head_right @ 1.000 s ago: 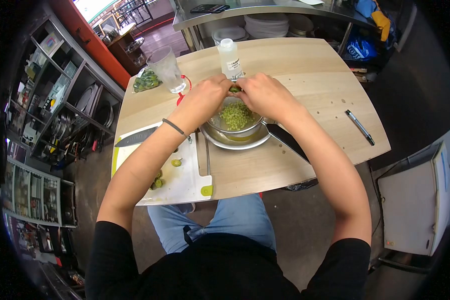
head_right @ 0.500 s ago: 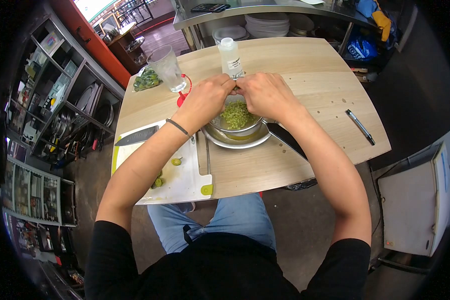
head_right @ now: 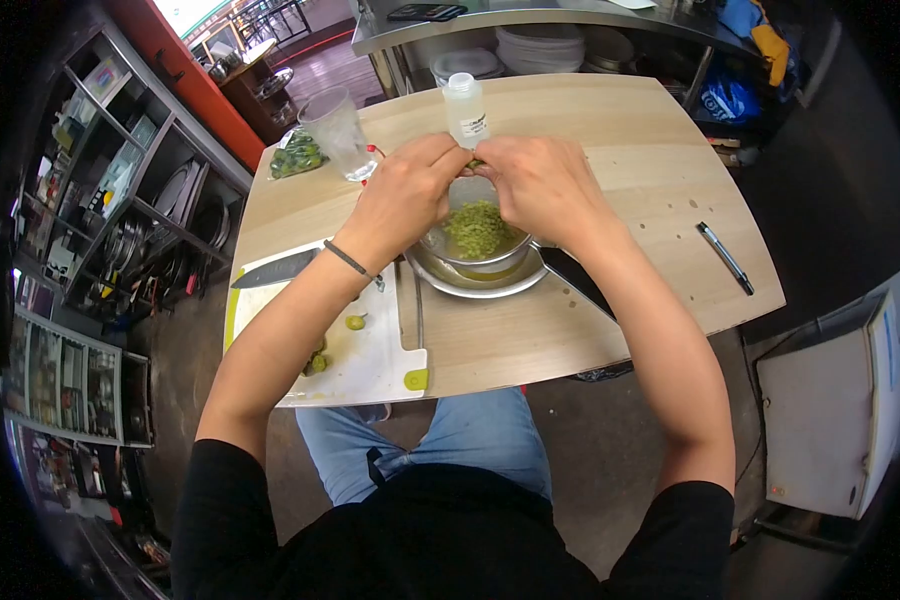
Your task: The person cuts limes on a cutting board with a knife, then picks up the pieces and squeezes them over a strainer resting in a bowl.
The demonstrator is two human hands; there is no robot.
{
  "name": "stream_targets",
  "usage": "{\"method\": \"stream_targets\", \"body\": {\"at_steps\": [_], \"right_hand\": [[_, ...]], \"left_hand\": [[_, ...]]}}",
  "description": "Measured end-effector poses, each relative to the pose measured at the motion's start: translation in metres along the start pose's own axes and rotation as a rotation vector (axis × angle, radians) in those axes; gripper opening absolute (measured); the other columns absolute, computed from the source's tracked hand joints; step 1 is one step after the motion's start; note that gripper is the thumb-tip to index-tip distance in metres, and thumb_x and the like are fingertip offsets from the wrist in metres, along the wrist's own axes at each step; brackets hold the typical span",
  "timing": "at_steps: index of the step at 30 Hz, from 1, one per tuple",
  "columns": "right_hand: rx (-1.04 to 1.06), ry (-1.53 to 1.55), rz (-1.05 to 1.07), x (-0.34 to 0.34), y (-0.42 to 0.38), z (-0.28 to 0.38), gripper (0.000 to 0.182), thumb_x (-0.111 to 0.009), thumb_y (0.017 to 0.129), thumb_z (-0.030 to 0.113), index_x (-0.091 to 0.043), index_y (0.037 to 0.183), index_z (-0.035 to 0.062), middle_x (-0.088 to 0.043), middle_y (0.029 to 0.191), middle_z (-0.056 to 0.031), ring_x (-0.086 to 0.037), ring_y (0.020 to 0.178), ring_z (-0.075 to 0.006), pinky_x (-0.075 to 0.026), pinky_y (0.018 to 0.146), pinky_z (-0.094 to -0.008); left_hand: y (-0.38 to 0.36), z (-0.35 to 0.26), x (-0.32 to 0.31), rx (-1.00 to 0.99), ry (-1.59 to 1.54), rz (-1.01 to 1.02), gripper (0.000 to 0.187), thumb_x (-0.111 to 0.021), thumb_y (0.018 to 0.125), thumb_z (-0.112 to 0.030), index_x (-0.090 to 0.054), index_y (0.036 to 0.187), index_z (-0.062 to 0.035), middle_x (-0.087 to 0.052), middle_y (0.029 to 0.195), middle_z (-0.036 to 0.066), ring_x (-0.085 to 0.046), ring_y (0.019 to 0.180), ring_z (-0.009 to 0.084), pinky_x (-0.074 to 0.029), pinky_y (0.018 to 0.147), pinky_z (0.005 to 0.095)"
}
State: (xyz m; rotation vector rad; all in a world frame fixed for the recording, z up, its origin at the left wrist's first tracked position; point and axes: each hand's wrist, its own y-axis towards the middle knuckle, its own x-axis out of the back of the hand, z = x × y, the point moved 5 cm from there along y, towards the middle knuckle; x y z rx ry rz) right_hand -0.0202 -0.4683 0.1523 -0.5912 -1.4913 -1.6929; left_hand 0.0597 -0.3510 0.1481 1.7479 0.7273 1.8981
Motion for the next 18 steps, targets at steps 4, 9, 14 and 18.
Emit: {"method": "stream_targets", "body": {"at_steps": [4,9,14,18], "right_hand": [[-0.089,-0.054,0.161,-0.009,-0.002,-0.001,0.01,-0.063,0.088,0.016,-0.067,0.089,0.0065,-0.066,0.078,-0.0145,-0.064,0.078,-0.0367,-0.05,0.069,-0.0477],[-0.137,-0.132,0.294,-0.014,-0.004,0.004,0.015,-0.061,0.091,0.019,-0.069,0.094,0.0072,-0.07,0.085,-0.0142,-0.067,0.083,-0.0354,-0.053,0.072,-0.0478],[-0.155,-0.002,0.306,-0.007,0.009,0.047,0.016,-0.06,0.091,0.02,-0.07,0.095,0.0076,-0.07,0.088,-0.0138,-0.067,0.087,-0.0348,-0.054,0.075,-0.0478],[0.137,0.061,0.357,-0.061,-0.002,0.118,0.011,-0.064,0.085,0.014,-0.069,0.086,0.0034,-0.069,0.083,-0.0141,-0.068,0.078,-0.0329,-0.056,0.071,-0.0432]], "left_hand": [[-0.012,0.006,-0.004,0.099,-0.12,0.073,0.023,-0.068,0.084,-0.009,-0.066,0.107,-0.0038,-0.064,0.097,0.013,-0.064,0.09,0.0321,-0.052,0.076,0.0394],[-0.027,0.04,0.042,0.23,-0.136,0.007,0.024,-0.068,0.089,-0.014,-0.067,0.111,-0.0041,-0.066,0.096,0.013,-0.066,0.085,0.0292,-0.052,0.073,0.0374],[-0.075,0.069,0.089,0.432,-0.179,0.136,0.021,-0.071,0.086,-0.013,-0.071,0.103,-0.0017,-0.068,0.09,0.013,-0.064,0.075,0.026,-0.051,0.07,0.0354],[-0.14,0.086,0.097,0.561,-0.189,0.313,0.019,-0.071,0.086,-0.011,-0.071,0.102,-0.0001,-0.069,0.09,0.015,-0.064,0.074,0.0281,-0.051,0.071,0.0362]]}}
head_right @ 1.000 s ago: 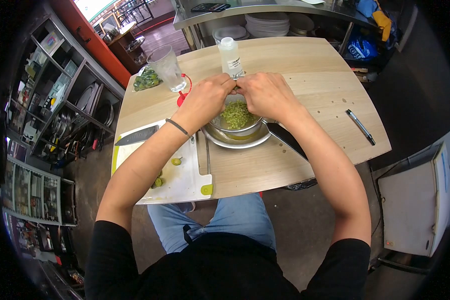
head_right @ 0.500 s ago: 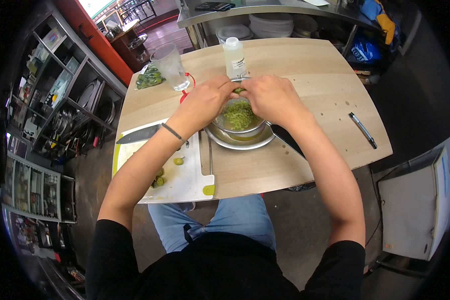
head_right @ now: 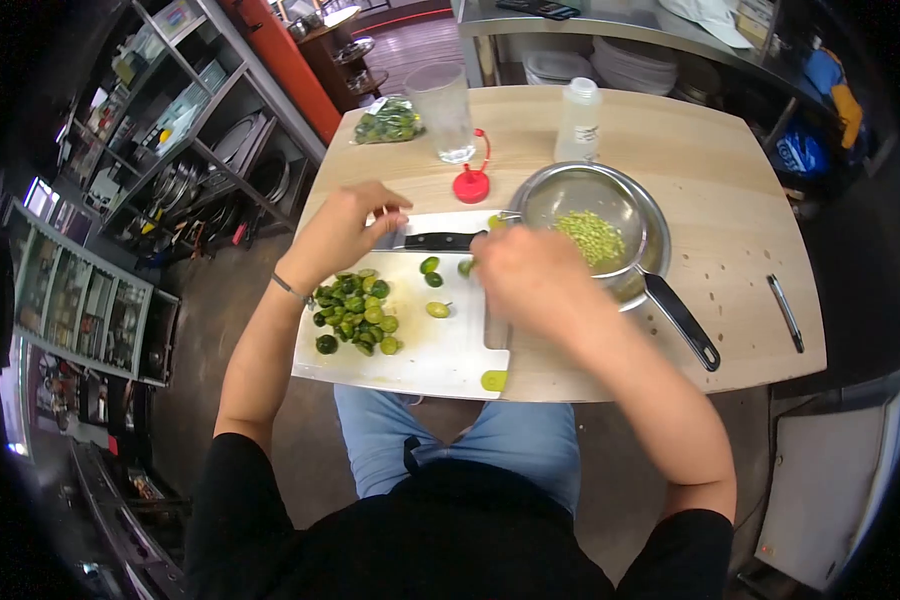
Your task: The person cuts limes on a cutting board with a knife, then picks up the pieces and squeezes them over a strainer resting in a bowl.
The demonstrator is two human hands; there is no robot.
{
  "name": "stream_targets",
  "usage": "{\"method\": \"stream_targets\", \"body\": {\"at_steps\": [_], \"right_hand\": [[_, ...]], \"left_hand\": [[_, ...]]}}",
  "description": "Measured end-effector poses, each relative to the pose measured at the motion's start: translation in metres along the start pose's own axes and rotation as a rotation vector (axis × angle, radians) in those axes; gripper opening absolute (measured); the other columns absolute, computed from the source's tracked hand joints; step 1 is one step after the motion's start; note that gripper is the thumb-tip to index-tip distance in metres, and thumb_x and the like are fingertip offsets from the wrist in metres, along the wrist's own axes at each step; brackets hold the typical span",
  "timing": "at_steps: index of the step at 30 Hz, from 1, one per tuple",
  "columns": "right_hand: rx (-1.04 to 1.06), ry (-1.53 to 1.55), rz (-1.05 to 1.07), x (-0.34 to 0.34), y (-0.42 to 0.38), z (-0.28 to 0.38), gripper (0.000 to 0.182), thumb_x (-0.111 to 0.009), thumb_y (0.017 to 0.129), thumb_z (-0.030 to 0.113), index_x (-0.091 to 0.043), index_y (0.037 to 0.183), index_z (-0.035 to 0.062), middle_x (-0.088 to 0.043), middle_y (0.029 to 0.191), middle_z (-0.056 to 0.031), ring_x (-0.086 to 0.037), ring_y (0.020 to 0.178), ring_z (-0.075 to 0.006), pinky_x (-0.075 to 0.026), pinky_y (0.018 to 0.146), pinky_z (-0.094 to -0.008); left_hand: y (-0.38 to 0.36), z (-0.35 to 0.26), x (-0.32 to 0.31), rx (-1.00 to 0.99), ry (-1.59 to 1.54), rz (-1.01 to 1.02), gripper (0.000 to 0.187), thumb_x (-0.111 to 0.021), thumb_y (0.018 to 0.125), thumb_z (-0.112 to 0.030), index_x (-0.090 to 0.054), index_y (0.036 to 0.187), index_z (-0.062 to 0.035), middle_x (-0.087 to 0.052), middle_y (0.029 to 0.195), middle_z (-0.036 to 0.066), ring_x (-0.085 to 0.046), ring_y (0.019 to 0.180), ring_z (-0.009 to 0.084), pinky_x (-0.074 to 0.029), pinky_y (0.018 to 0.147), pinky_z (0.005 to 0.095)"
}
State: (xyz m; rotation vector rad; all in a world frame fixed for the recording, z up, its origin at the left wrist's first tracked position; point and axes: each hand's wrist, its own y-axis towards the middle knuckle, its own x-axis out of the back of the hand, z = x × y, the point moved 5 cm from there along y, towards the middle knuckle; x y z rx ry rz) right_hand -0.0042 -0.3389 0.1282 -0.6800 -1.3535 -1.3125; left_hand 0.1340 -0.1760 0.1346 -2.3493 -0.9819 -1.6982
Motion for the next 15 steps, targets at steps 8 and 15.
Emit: {"method": "stream_targets", "body": {"at_steps": [8,15], "right_hand": [[-0.057,-0.057,0.186,-0.085,0.027,0.023,0.012,-0.058,0.082,0.008,-0.069,0.085,0.0025,-0.069,0.084,-0.0166,-0.071,0.074,-0.0327,-0.057,0.067,-0.0422],[0.196,0.048,0.044,-0.102,0.064,0.066,0.018,-0.07,0.081,0.019,-0.066,0.091,0.005,-0.066,0.085,-0.0112,-0.07,0.076,-0.0289,-0.057,0.064,-0.0409]], "left_hand": [[-0.068,0.052,-0.003,0.19,-0.027,0.155,0.018,-0.073,0.085,-0.013,-0.072,0.099,-0.0008,-0.07,0.088,0.016,-0.067,0.081,0.032,-0.052,0.076,0.0384],[-0.082,0.073,-0.02,0.117,0.018,0.217,0.025,-0.072,0.085,-0.016,-0.072,0.104,-0.0012,-0.069,0.102,0.018,-0.064,0.096,0.0361,-0.051,0.087,0.0425]]}}
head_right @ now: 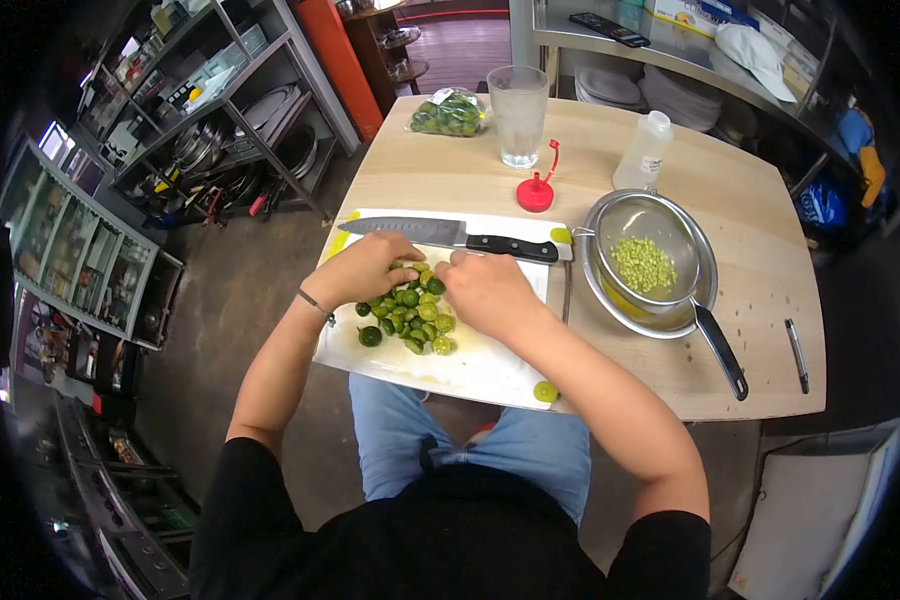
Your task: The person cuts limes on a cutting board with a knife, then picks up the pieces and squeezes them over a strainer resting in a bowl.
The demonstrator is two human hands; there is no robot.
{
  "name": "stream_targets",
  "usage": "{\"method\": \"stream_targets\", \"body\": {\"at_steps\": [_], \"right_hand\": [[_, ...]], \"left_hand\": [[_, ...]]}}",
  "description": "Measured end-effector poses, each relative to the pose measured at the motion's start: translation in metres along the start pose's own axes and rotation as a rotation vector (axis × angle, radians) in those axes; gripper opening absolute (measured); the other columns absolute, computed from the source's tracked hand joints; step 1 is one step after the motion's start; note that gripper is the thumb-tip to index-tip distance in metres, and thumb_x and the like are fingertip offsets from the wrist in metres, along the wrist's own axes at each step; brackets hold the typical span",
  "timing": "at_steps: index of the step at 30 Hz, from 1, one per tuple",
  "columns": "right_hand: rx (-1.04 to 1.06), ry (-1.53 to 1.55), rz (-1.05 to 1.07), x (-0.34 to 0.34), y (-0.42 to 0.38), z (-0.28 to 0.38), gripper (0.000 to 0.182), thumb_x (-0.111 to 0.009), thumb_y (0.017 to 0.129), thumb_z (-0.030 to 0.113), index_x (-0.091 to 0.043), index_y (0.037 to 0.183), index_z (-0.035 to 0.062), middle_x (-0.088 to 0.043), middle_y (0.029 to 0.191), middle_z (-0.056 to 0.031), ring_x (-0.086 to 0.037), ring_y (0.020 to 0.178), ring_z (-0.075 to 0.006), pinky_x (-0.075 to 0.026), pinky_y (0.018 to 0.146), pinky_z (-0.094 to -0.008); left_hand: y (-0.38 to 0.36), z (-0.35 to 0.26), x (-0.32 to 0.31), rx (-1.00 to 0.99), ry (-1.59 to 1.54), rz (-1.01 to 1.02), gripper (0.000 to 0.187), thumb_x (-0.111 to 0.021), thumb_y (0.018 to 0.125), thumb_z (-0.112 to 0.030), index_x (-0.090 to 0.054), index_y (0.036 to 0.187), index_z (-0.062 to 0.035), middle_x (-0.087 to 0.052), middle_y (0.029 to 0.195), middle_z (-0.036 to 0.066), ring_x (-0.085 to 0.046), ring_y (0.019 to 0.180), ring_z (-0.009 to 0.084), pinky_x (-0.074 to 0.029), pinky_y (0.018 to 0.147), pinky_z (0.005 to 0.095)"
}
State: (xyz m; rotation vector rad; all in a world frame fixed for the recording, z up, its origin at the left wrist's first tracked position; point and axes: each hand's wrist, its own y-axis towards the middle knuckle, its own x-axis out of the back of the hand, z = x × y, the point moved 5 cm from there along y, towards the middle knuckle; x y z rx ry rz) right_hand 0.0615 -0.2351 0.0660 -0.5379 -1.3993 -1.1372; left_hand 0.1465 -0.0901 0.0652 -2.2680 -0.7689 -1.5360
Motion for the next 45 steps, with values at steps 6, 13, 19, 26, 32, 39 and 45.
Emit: {"method": "stream_targets", "body": {"at_steps": [6,13,19,26,32,39,45], "right_hand": [[-0.056,0.044,0.073,-0.019,0.012,-0.002,0.023,-0.072,0.081,0.02,-0.068,0.098,0.0051,-0.066,0.09,-0.0119,-0.069,0.082,-0.0311,-0.057,0.069,-0.0415],[-0.096,0.361,-0.029,0.028,-0.007,-0.022,0.025,-0.071,0.084,0.019,-0.068,0.107,0.0072,-0.068,0.098,-0.0124,-0.065,0.094,-0.0341,-0.053,0.083,-0.0434],[-0.356,0.076,-0.114,0.153,-0.078,-0.1,0.022,-0.072,0.081,0.007,-0.07,0.102,0.0015,-0.068,0.093,-0.0168,-0.065,0.079,-0.0337,-0.051,0.074,-0.0417],[-0.424,-0.146,0.043,0.125,-0.135,-0.164,0.013,-0.068,0.081,0.004,-0.072,0.092,-0.0022,-0.07,0.086,-0.0213,-0.068,0.083,-0.0362,-0.055,0.076,-0.0441],[-0.344,-0.117,-0.068,0.126,-0.136,-0.164,0.008,-0.066,0.078,-0.002,-0.069,0.085,-0.0037,-0.07,0.085,-0.0201,-0.069,0.082,-0.0358,-0.056,0.074,-0.0425],[-0.336,-0.19,-0.133,0.133,-0.132,-0.159,0.007,-0.063,0.078,-0.004,-0.067,0.084,-0.0029,-0.07,0.084,-0.0195,-0.068,0.082,-0.0361,-0.056,0.074,-0.0424],[-0.333,-0.053,-0.319,0.174,-0.126,-0.142,0.007,-0.063,0.082,-0.001,-0.067,0.088,-0.0018,-0.069,0.086,-0.0191,-0.066,0.081,-0.0378,-0.054,0.073,-0.0424]], "left_hand": [[0.001,-0.005,-0.002,0.042,-0.044,0.052,0.028,-0.074,0.079,-0.016,-0.072,0.103,-0.0014,-0.068,0.103,0.017,-0.063,0.099,0.0359,-0.049,0.09,0.0422],[0.002,-0.018,-0.004,-0.075,-0.004,-0.029,0.032,-0.079,0.075,-0.02,-0.072,0.1,-0.002,-0.066,0.101,0.015,-0.061,0.101,0.0345,-0.049,0.091,0.0415],[0.01,-0.028,-0.005,-0.083,0.023,0.034,0.027,-0.078,0.076,-0.021,-0.073,0.093,-0.0012,-0.068,0.096,0.015,-0.064,0.095,0.0328,-0.051,0.089,0.0398],[0.017,-0.033,-0.006,-0.035,0.03,0.04,0.027,-0.082,0.071,-0.015,-0.072,0.093,-0.0027,-0.068,0.089,0.013,-0.065,0.086,0.0308,-0.052,0.08,0.0378],[0.017,-0.035,-0.006,0.003,0.022,0.035,0.027,-0.082,0.071,-0.016,-0.073,0.093,-0.0012,-0.069,0.089,0.015,-0.065,0.086,0.0329,-0.052,0.081,0.0403],[0.016,-0.037,-0.007,0.002,0.036,0.039,0.022,-0.078,0.074,-0.014,-0.073,0.092,-0.0021,-0.069,0.088,0.015,-0.065,0.088,0.0335,-0.051,0.083,0.0413],[0.014,-0.04,-0.006,0.011,0.068,0.047,0.02,-0.075,0.076,-0.013,-0.073,0.094,-0.0024,-0.069,0.09,0.015,-0.064,0.092,0.0337,-0.05,0.087,0.0418]]}}
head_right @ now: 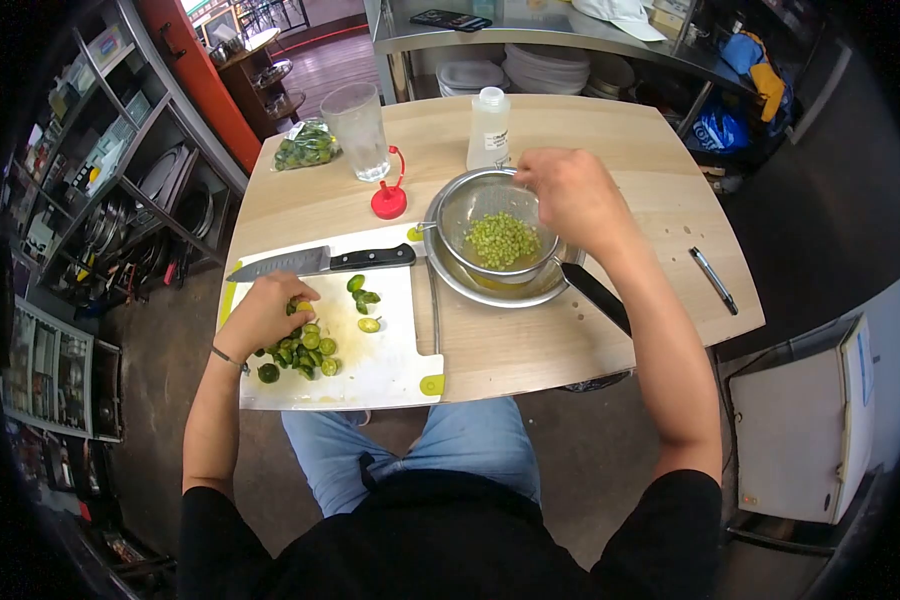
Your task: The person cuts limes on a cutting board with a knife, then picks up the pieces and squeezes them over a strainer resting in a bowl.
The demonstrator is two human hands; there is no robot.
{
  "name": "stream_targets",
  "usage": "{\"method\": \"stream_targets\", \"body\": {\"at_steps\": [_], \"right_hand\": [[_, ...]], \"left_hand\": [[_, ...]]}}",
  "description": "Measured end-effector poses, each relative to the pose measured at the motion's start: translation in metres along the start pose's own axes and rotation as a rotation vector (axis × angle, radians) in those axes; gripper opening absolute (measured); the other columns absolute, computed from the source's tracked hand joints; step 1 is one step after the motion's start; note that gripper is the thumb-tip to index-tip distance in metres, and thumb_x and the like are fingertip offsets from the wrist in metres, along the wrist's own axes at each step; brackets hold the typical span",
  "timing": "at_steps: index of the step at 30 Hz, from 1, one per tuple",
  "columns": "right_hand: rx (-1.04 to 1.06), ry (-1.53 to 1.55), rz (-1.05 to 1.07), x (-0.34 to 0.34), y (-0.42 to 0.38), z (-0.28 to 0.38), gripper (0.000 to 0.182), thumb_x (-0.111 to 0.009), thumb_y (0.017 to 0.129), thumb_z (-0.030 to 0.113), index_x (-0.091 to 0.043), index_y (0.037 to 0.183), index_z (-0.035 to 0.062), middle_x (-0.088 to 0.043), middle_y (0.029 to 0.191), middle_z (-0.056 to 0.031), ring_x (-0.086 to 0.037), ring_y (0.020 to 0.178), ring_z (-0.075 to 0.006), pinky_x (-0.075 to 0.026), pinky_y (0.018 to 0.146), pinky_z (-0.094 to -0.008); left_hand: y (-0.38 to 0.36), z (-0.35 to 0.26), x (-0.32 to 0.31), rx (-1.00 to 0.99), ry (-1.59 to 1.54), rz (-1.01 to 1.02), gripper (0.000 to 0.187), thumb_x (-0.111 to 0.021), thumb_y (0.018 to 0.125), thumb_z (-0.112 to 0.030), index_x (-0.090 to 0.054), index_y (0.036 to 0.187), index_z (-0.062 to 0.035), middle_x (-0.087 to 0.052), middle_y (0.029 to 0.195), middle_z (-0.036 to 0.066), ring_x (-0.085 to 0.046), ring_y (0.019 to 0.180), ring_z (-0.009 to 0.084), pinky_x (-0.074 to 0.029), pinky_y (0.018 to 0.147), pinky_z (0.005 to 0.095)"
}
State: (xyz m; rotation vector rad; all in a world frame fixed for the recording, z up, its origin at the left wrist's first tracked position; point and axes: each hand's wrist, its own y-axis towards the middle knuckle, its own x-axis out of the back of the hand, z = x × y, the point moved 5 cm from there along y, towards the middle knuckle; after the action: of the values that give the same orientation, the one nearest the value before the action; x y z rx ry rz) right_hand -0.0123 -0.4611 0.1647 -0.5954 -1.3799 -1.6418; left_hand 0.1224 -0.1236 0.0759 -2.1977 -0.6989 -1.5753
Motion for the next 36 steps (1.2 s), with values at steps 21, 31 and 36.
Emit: {"method": "stream_targets", "body": {"at_steps": [21,31,36], "right_hand": [[-0.079,-0.141,0.28,-0.032,-0.009,-0.013,0.008,-0.067,0.084,0.004,-0.07,0.088,-0.0016,-0.066,0.074,-0.0233,-0.065,0.071,-0.0412,-0.053,0.069,-0.0446],[-0.059,0.025,-0.013,-0.01,0.001,-0.012,0.012,-0.066,0.087,0.012,-0.073,0.092,0.003,-0.068,0.073,-0.0184,-0.066,0.071,-0.0389,-0.053,0.07,-0.0445],[-0.093,-0.146,0.213,-0.027,-0.007,-0.01,0.015,-0.064,0.091,0.016,-0.071,0.094,0.0026,-0.068,0.081,-0.0185,-0.065,0.08,-0.0374,-0.05,0.074,-0.0442]], "left_hand": [[0.0,0.004,-0.005,0.034,0.032,0.036,0.019,-0.07,0.08,-0.012,-0.074,0.097,-0.0042,-0.07,0.094,0.013,-0.063,0.096,0.0322,-0.048,0.088,0.0429],[-0.001,-0.003,-0.003,-0.034,0.079,-0.033,0.023,-0.075,0.075,-0.006,-0.072,0.097,-0.003,-0.069,0.086,0.013,-0.064,0.087,0.0318,-0.051,0.081,0.0401],[-0.001,-0.003,-0.003,0.043,-0.012,0.029,0.025,-0.074,0.075,-0.005,-0.072,0.099,-0.0025,-0.069,0.09,0.014,-0.065,0.088,0.0323,-0.051,0.082,0.0389]]}}
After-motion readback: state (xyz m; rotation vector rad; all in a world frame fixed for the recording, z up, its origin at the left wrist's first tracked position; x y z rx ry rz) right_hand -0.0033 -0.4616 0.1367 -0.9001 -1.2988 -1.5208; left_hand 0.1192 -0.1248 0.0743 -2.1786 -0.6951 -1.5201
